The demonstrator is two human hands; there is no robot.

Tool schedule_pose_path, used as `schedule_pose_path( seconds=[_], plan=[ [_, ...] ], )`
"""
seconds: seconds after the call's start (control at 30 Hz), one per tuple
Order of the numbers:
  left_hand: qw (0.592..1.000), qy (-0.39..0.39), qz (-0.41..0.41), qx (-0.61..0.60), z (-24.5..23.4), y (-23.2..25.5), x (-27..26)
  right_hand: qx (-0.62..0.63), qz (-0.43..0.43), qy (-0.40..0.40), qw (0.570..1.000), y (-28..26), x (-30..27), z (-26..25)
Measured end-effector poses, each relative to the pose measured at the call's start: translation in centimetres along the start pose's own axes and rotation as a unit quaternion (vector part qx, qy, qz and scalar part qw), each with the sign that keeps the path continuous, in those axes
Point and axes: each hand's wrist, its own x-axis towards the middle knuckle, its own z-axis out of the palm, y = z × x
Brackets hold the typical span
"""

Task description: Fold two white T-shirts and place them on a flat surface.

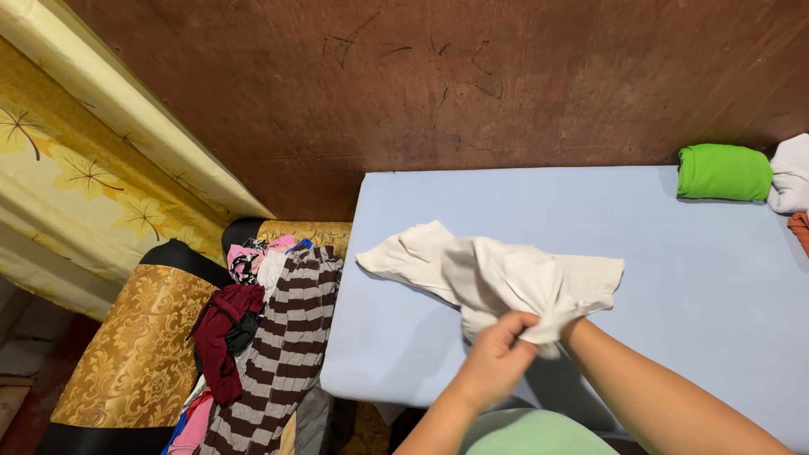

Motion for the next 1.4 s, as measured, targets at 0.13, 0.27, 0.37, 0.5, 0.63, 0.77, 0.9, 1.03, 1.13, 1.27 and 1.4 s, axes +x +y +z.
schedule_pose_path(
  seconds=[0.13, 0.27, 0.37, 0.5, 0.63, 0.77, 0.9, 1.03, 1.13, 1.27, 1.4],
  plan=[
    [0.986, -0.122, -0.055, -0.103, 2.4, -2.8, -0.9, -0.022, 0.018, 0.007, 1.0, 0.1, -0.8, -0.8],
    [0.957, -0.181, -0.134, -0.182, 1.6, -5.3, -0.9, -0.044, 0.035, 0.011, 0.998, -0.1, -0.8, -1.1],
    [0.943, -0.105, -0.198, -0.248, -0.3, -3.7, 0.4, -0.058, 0.05, 0.018, 0.997, -0.1, -1.1, -1.9],
    [0.95, 0.115, -0.254, -0.14, -4.0, 3.8, 2.2, -0.077, 0.068, 0.025, 0.994, -0.4, -1.5, -3.0],
    [0.975, 0.11, -0.151, -0.119, -11.0, -0.7, 3.0, -0.094, 0.085, 0.028, 0.992, -1.9, -2.4, -5.7],
    [0.946, -0.02, -0.319, 0.059, -13.7, 2.4, 2.8, 0.012, -0.014, 0.064, 0.998, -6.2, -4.7, -12.2],
    [0.876, -0.184, -0.294, 0.334, -14.9, -1.2, 4.2, 0.145, -0.119, 0.146, 0.971, -7.6, -4.7, -13.3],
    [0.952, -0.057, -0.246, 0.174, -13.7, -3.6, 4.8, 0.219, -0.196, 0.268, 0.918, -7.5, -4.0, -9.3],
    [0.912, 0.176, -0.207, -0.308, -11.5, -4.9, 4.5, 0.122, -0.219, 0.322, 0.913, -3.6, -0.7, -13.5],
    [0.939, 0.192, -0.267, -0.095, -6.7, -9.3, 5.1, -0.204, -0.042, 0.278, 0.938, 3.3, 3.7, -14.0],
    [0.957, 0.204, -0.193, 0.072, -5.3, -11.7, 6.7, -0.285, -0.028, 0.196, 0.938, 8.3, 5.3, -11.4]
  ],
)
